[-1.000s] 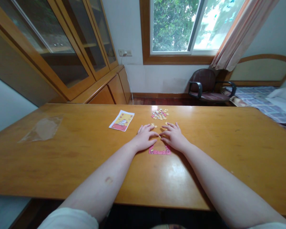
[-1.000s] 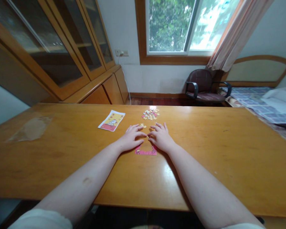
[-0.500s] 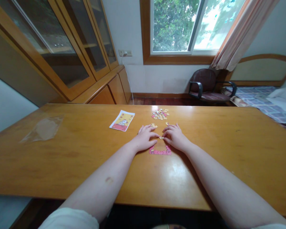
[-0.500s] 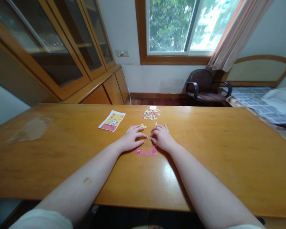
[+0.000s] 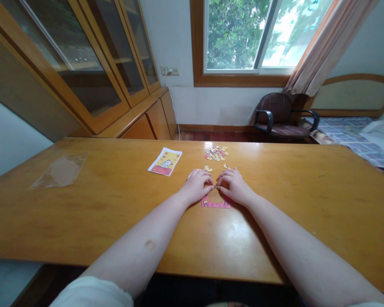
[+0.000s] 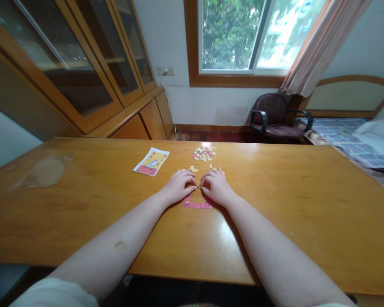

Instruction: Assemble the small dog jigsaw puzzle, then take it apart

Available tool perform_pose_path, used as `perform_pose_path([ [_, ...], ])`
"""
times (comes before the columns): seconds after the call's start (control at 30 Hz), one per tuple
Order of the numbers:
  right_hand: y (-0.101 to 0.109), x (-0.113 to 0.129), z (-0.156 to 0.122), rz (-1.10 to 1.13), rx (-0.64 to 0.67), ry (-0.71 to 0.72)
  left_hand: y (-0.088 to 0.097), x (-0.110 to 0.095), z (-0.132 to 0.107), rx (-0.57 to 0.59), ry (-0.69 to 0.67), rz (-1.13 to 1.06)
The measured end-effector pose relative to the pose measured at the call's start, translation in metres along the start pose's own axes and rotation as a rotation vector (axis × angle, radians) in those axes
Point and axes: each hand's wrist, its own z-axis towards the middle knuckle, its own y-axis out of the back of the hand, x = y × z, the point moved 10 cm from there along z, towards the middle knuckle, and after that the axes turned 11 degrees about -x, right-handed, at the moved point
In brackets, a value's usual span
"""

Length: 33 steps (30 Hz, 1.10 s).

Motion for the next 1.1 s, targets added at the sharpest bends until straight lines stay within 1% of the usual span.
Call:
perform_pose_path([
  [0.2,0.000,0.003,-0.001,0.014,-0.048,0.061,-0.002,0.003,0.001,0.015,0.030,-0.011],
  [0.37,0.008,0.001,-0.001,0.004,-0.142,0.106,0.005,0.008,0.003,-0.046,0.148,-0.093],
  [0.47,0.013,0.004,-0.001,-0.008,-0.182,0.126,0.006,0.011,0.002,-0.050,0.220,-0.117],
  [0.53,0.016,0.010,-0.001,-0.014,-0.201,0.151,0.005,0.013,0.001,-0.046,0.245,-0.124],
  [0.6,0.019,0.014,-0.001,-0.020,-0.208,0.174,0.004,0.013,0.000,-0.044,0.241,-0.129],
  [0.7,0.021,0.011,0.001,-0.036,-0.195,0.167,0.006,0.013,0.000,-0.077,0.208,-0.119],
  [0.83,0.026,-0.014,0.003,-0.109,-0.166,0.070,0.012,0.018,0.000,-0.134,0.211,-0.091],
  [0.93,0.024,-0.030,0.002,-0.173,-0.081,-0.014,0.015,0.022,0.000,-0.143,0.234,-0.079],
  [1.0,0.021,-0.034,0.001,-0.212,-0.021,-0.042,0.015,0.024,0.001,-0.146,0.245,-0.081],
  [1.1,0.020,-0.034,0.000,-0.253,0.023,-0.062,0.016,0.026,0.001,-0.148,0.252,-0.094],
])
